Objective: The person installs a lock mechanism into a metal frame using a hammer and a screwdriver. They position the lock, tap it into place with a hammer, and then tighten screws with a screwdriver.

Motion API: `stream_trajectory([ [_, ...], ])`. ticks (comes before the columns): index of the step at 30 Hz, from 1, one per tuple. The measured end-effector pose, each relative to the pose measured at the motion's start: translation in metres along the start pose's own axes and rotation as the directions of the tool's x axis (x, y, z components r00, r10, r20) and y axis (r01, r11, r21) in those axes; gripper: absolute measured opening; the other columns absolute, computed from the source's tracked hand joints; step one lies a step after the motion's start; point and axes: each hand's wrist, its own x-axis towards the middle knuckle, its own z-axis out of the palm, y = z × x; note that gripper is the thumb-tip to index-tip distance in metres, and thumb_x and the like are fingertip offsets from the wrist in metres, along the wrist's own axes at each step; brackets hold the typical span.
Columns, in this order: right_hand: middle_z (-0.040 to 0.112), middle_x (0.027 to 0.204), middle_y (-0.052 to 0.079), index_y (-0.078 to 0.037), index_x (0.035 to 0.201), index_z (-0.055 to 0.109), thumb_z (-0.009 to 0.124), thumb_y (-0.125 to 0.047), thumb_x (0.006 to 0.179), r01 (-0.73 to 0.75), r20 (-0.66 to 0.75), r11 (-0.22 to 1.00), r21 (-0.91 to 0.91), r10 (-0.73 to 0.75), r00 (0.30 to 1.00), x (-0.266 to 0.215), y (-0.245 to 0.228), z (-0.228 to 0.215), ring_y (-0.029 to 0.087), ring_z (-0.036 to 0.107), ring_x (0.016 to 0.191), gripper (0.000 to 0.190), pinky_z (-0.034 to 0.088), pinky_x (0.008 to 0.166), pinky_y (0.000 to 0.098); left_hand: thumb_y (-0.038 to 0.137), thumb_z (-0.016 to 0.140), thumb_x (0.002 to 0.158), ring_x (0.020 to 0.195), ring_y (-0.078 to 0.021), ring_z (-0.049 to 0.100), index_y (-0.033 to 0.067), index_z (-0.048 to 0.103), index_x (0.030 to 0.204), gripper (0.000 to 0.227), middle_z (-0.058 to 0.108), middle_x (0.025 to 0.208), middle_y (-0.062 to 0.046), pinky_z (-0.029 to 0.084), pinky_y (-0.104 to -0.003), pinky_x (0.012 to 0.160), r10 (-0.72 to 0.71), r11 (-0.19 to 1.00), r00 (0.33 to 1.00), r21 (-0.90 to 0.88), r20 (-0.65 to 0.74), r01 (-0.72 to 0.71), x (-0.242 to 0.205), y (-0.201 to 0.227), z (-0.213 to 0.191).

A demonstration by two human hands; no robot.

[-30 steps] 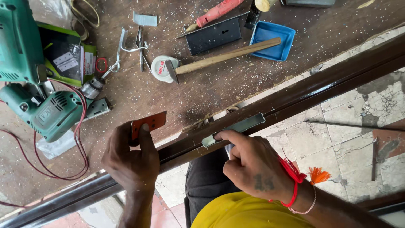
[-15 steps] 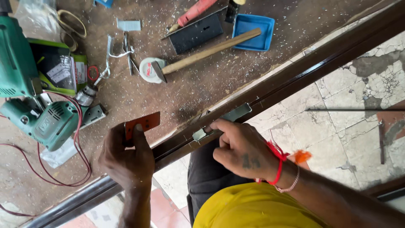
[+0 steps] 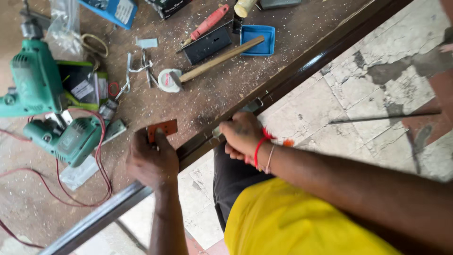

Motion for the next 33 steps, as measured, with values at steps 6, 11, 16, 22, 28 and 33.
stream_trajectory([
  [6, 0.051, 0.055, 0.012, 0.0, 0.082, 0.058, 0.065, -0.018, 0.084, 0.042, -0.024, 0.989, 0.141, -0.039, 0.999, 0.017, 0.001, 0.0, 0.024, 0.051, 0.034, 0.02, 0.035, 0.03, 0.0399, 0.016, 0.078, 0.089, 0.059, -0.0257, 0.067, 0.0107, 0.07, 0.089, 0.009, 0.071, 0.079, -0.008, 0.049, -0.041, 0.051, -0.104, 0.994, 0.991, -0.053, -0.086, 0.1, 0.001, 0.004, -0.008],
  [11, 0.057, 0.058, 0.011, -0.001, 0.089, 0.067, 0.067, -0.021, 0.087, 0.034, -0.051, 0.999, 0.015, -0.033, 0.998, 0.014, 0.005, -0.004, 0.02, 0.055, 0.038, 0.02, 0.042, 0.032, 0.0361, 0.017, 0.077, 0.09, 0.063, -0.0312, 0.069, 0.0109, 0.07, 0.092, 0.009, 0.071, 0.081, -0.01, 0.051, -0.044, 0.054, -0.122, 0.987, 0.989, -0.115, -0.082, 0.112, -0.005, 0.001, -0.013],
  [16, 0.058, 0.06, 0.009, -0.008, 0.095, 0.068, 0.066, -0.019, 0.088, 0.029, -0.147, 0.999, 0.025, -0.025, 0.989, 0.011, -0.007, 0.0, 0.019, 0.056, 0.039, 0.014, 0.042, 0.034, 0.0357, 0.017, 0.076, 0.089, 0.066, -0.0316, 0.07, 0.011, 0.07, 0.093, 0.009, 0.071, 0.082, -0.01, 0.053, -0.044, 0.057, -0.111, 0.986, 0.985, -0.142, -0.135, 0.091, 0.002, 0.005, -0.015],
  [22, 0.06, 0.066, 0.003, -0.004, 0.097, 0.069, 0.068, -0.023, 0.092, 0.232, -0.059, 0.941, -0.245, -0.254, 0.966, -0.016, -0.016, -0.032, 0.016, 0.062, 0.042, 0.019, 0.05, 0.04, 0.0315, 0.018, 0.075, 0.09, 0.059, -0.0261, 0.07, 0.0111, 0.069, 0.089, 0.01, 0.072, 0.079, -0.008, 0.053, -0.041, 0.051, -0.169, 0.976, 0.984, -0.147, -0.057, 0.159, -0.004, -0.003, -0.014],
  [28, 0.066, 0.079, 0.005, -0.011, 0.09, 0.072, 0.071, -0.018, 0.089, 0.67, 0.521, -0.333, -0.663, -0.848, 0.094, -0.043, -0.03, -0.062, 0.025, 0.066, 0.067, 0.008, 0.052, 0.06, 0.0374, 0.021, 0.076, 0.089, 0.061, -0.0292, 0.07, 0.0118, 0.069, 0.089, 0.011, 0.072, 0.078, -0.009, 0.054, -0.044, 0.054, -0.18, 0.979, 0.983, -0.097, -0.024, 0.177, -0.005, -0.001, -0.016],
  [33, 0.061, 0.074, 0.008, -0.009, 0.07, 0.064, 0.072, -0.016, 0.08, 0.658, 0.812, -0.569, -0.493, -0.573, 0.112, -0.029, -0.054, -0.047, 0.027, 0.066, 0.066, 0.014, 0.052, 0.057, 0.043, 0.017, 0.073, 0.088, 0.068, -0.0297, 0.071, 0.014, 0.069, 0.091, 0.006, 0.073, 0.084, -0.008, 0.055, -0.044, 0.058, -0.14, 0.983, 0.988, -0.125, -0.058, 0.132, -0.002, 0.003, -0.019],
])
